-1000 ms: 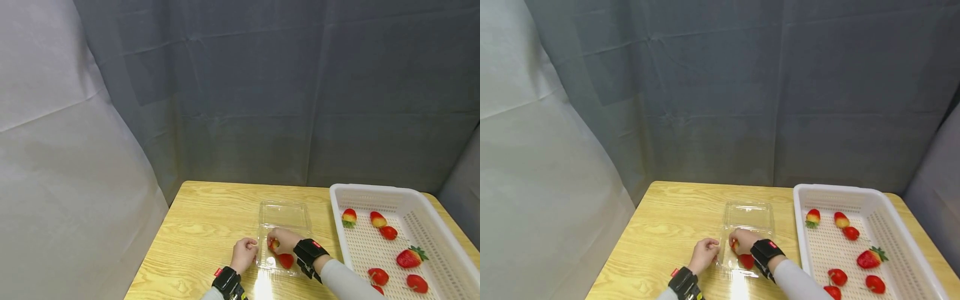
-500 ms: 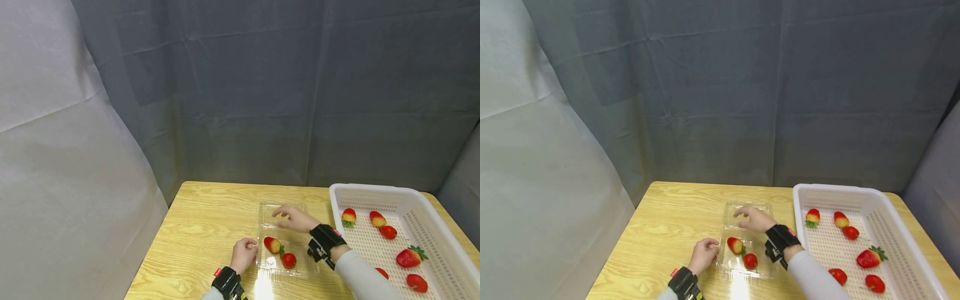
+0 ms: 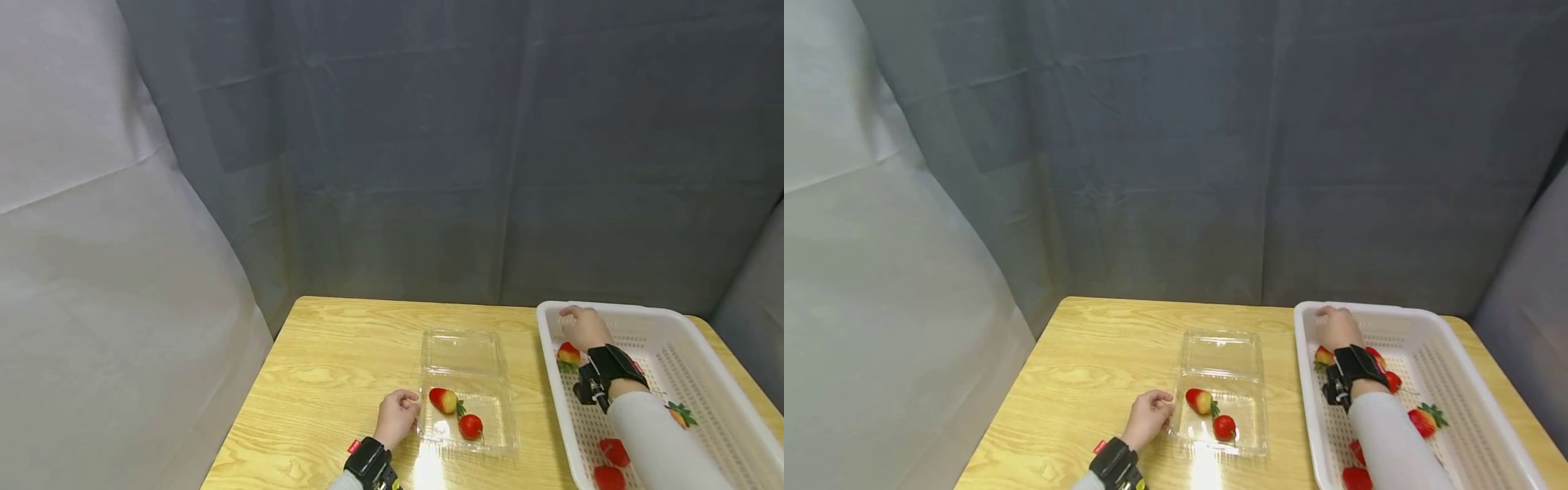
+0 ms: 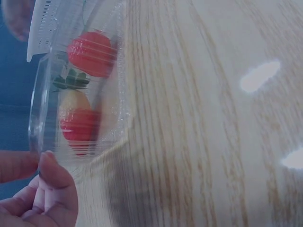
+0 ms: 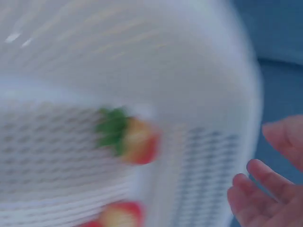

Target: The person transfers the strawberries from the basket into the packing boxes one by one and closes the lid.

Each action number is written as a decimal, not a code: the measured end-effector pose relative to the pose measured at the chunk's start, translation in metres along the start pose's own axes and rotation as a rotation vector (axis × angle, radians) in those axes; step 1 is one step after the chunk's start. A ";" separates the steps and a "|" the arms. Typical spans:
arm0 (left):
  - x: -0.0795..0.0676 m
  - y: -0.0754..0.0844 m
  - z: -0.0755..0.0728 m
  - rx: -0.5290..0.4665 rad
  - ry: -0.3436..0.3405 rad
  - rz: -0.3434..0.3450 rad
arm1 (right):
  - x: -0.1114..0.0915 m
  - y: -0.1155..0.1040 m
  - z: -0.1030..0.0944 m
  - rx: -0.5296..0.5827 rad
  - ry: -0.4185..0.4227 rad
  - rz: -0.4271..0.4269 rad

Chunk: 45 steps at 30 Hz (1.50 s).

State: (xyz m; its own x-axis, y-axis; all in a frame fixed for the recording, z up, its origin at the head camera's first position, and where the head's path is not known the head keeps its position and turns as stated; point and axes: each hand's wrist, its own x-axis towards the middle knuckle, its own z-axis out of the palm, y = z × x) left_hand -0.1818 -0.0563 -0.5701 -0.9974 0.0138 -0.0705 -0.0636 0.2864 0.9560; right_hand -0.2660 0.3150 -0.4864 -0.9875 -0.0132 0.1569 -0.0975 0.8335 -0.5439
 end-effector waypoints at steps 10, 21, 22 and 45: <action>-0.001 -0.002 0.000 -0.005 0.007 -0.007 | -0.023 0.057 0.052 -0.127 -0.105 -0.003; 0.000 -0.001 -0.002 -0.006 0.001 -0.006 | -0.034 0.066 0.066 -0.095 0.007 0.044; 0.000 -0.001 -0.002 -0.008 -0.001 -0.007 | -0.033 0.067 0.065 -0.094 0.021 0.042; -0.004 0.004 -0.004 -0.008 0.000 0.025 | -0.028 -0.157 0.054 0.161 -0.505 -0.683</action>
State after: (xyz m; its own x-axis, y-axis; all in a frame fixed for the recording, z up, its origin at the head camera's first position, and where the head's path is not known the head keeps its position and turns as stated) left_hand -0.1778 -0.0590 -0.5646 -0.9987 0.0206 -0.0464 -0.0389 0.2782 0.9597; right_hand -0.2293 0.1547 -0.4497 -0.6390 -0.7585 0.1275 -0.6683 0.4654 -0.5804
